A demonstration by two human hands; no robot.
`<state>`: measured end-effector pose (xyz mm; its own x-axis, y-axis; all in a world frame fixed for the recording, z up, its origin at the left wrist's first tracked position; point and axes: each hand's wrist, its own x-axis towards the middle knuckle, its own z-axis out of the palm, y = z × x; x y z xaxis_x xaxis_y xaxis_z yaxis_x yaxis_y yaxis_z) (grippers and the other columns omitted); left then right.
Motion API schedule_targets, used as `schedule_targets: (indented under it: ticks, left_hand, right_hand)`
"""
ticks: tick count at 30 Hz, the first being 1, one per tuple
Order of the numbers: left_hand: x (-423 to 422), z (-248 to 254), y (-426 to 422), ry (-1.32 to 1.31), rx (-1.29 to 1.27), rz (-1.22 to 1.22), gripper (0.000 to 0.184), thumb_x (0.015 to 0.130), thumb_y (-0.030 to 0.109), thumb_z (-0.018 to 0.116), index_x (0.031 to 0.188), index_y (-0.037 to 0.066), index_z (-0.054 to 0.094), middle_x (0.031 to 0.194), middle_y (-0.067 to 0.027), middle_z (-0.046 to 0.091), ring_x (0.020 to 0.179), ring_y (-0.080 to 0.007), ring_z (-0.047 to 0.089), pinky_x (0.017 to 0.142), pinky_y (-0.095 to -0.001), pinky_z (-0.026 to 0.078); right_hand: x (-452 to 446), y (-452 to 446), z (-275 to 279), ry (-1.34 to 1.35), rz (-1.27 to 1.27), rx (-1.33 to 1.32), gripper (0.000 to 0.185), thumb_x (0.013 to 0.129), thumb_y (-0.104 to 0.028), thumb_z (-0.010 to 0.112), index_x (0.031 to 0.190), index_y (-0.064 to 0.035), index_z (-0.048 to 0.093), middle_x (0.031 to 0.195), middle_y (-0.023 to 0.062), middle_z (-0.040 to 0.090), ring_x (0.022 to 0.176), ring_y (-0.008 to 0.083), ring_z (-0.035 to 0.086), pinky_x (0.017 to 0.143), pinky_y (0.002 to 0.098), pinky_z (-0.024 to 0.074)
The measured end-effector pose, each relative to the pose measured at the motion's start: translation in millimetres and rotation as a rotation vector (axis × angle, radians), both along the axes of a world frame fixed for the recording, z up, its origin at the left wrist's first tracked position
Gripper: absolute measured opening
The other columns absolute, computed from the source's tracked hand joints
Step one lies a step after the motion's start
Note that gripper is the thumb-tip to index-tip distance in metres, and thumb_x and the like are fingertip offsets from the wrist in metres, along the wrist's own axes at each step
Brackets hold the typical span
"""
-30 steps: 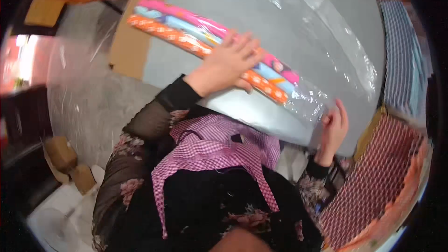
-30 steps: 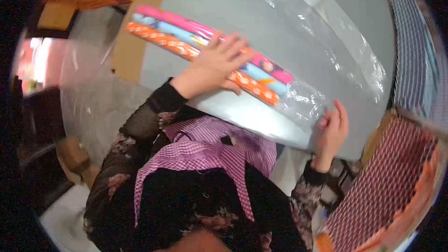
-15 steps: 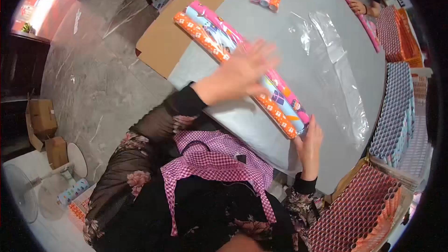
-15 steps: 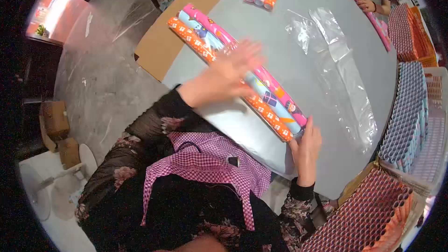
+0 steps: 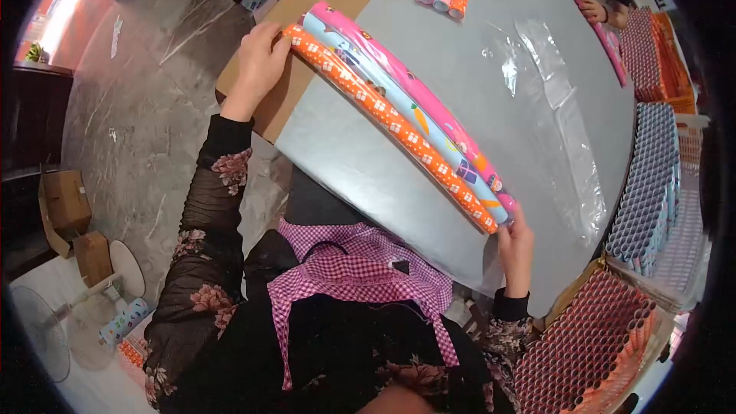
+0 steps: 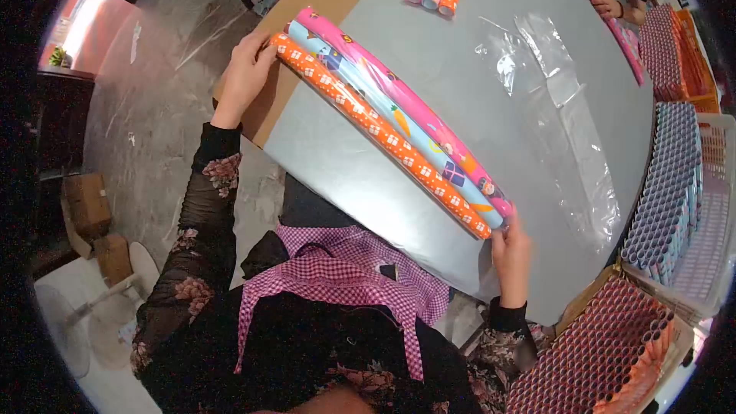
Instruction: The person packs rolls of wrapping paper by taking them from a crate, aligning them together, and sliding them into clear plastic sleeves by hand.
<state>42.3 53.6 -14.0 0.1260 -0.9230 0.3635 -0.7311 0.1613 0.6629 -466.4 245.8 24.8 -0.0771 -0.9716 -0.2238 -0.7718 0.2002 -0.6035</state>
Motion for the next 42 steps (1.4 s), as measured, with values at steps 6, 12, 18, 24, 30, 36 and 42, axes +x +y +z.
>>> schedule_targets:
  ticks: [6,12,18,24,30,36,42]
  left_hand:
    - [23.3,-8.9,1.8,-0.266,-0.121,0.020,0.022,0.086,0.011,0.058,0.106,0.003,0.065,0.115,-0.0154,0.061,0.104,-0.0377,0.056,0.089,-0.0465,0.046]
    - [24.9,4.5,8.8,-0.289,-0.075,-0.008,0.018,0.084,0.010,0.064,0.101,0.005,0.066,0.112,-0.0118,0.060,0.106,-0.0343,0.055,0.090,-0.0446,0.044]
    - [35.4,3.1,4.7,-0.223,-0.103,-0.114,0.013,0.083,0.011,0.066,0.095,0.006,0.066,0.109,-0.0092,0.060,0.105,-0.0323,0.054,0.089,-0.0436,0.043]
    - [35.9,11.3,1.0,-0.138,-0.055,-0.243,0.010,0.082,0.010,0.065,0.091,0.004,0.066,0.106,-0.0085,0.060,0.104,-0.0286,0.055,0.088,-0.0412,0.042]
    - [37.2,14.9,-1.2,-0.092,-0.017,-0.244,0.007,0.081,0.007,0.063,0.086,0.002,0.062,0.094,-0.0114,0.061,0.095,-0.0321,0.056,0.083,-0.0400,0.043]
    - [32.6,20.8,-2.4,-0.148,-0.116,-0.206,0.017,0.082,0.003,0.063,0.098,-0.003,0.060,0.111,-0.0178,0.063,0.094,-0.0345,0.062,0.079,-0.0395,0.050]
    - [-56.6,52.0,3.9,-0.554,-0.177,-0.555,0.069,0.083,0.034,0.072,0.139,0.004,0.045,0.148,-0.0146,0.042,0.135,-0.0357,0.041,0.109,-0.0477,0.032]
  right_hand:
    - [4.5,-2.0,2.4,0.141,0.055,-0.130,0.050,0.086,-0.002,0.056,0.135,-0.0085,0.052,0.079,0.0234,0.063,0.065,0.0313,0.064,0.061,0.0390,0.0482]
    - [23.1,-5.2,18.5,0.190,-0.005,-0.091,0.046,0.087,0.001,0.054,0.132,-0.0101,0.055,0.081,0.0233,0.065,0.071,0.0325,0.066,0.065,0.0391,0.0501]
    - [10.4,-1.8,6.6,0.206,-0.037,-0.124,0.048,0.085,0.003,0.053,0.131,-0.0108,0.057,0.081,0.0222,0.065,0.071,0.0304,0.066,0.066,0.0375,0.0501]
    - [12.2,-1.5,15.0,0.244,-0.049,0.036,0.045,0.083,0.004,0.053,0.128,-0.0059,0.057,0.085,0.0241,0.066,0.075,0.0311,0.067,0.069,0.0372,0.0504]
    - [17.3,-7.9,21.8,0.278,-0.039,0.085,0.040,0.083,0.003,0.053,0.122,-0.0029,0.059,0.088,0.0260,0.065,0.077,0.0370,0.067,0.069,0.0379,0.0507]
    - [0.4,-6.3,12.0,0.338,0.029,0.048,0.024,0.082,-0.001,0.058,0.106,-0.0007,0.060,0.077,0.0272,0.058,0.071,0.0462,0.057,0.059,0.0461,0.0442]
    - [-6.6,-2.8,2.2,0.321,0.014,-0.016,0.021,0.083,-0.009,0.061,0.101,-0.0009,0.059,0.082,0.0253,0.061,0.078,0.0447,0.060,0.064,0.0486,0.0464]
